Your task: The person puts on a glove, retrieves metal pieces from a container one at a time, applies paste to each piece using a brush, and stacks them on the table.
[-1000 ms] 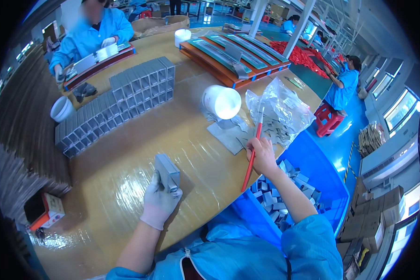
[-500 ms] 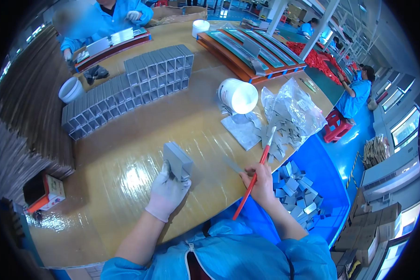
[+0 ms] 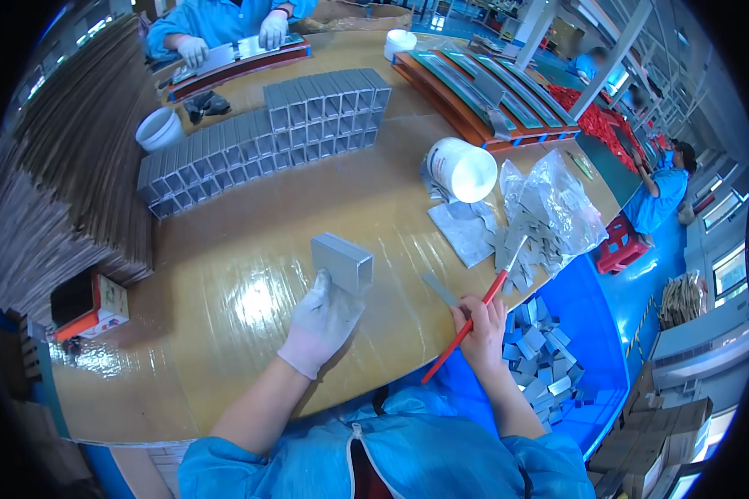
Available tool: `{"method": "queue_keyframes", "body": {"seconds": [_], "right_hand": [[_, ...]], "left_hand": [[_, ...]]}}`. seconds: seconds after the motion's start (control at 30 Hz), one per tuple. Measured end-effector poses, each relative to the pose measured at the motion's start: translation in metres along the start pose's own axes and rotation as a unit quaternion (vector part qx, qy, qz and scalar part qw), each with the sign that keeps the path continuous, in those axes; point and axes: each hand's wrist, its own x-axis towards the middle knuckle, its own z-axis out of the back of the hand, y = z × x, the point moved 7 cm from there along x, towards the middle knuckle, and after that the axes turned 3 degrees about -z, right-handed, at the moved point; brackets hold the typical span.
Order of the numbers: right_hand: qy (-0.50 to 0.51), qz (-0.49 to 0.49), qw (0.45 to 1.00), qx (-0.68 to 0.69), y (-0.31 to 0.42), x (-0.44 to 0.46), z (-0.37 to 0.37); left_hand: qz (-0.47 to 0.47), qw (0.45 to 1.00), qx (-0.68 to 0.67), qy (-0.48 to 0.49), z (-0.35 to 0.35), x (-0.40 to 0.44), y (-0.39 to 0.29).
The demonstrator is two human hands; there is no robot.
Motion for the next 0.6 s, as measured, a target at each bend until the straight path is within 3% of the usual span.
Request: {"method": "queue_keyframes", "body": {"seconds": [0.07,0.37,0.53,0.57,0.6], "right_hand": [[-0.006,0.011,1.000,-0.009,0.001,0.000,0.002],[0.034,-0.195,0.972,0.125,-0.022,-0.016,-0.013],[-0.004,-0.222,0.926,0.307,0.000,0.010,0.000],[0.000,-0.219,0.925,0.311,0.008,0.016,0.003],[-0.010,-0.194,0.924,0.328,0.019,0.025,0.009]], "left_hand": [[-0.003,1.000,0.001,-0.015,0.000,0.000,0.000],[-0.008,1.000,0.004,-0.011,0.001,0.000,-0.002],[-0.045,0.980,0.191,-0.016,0.014,-0.002,-0.006],[-0.051,0.980,0.191,-0.020,0.018,-0.002,-0.007],[-0.025,0.995,0.096,0.002,0.019,-0.001,-0.003]]}}
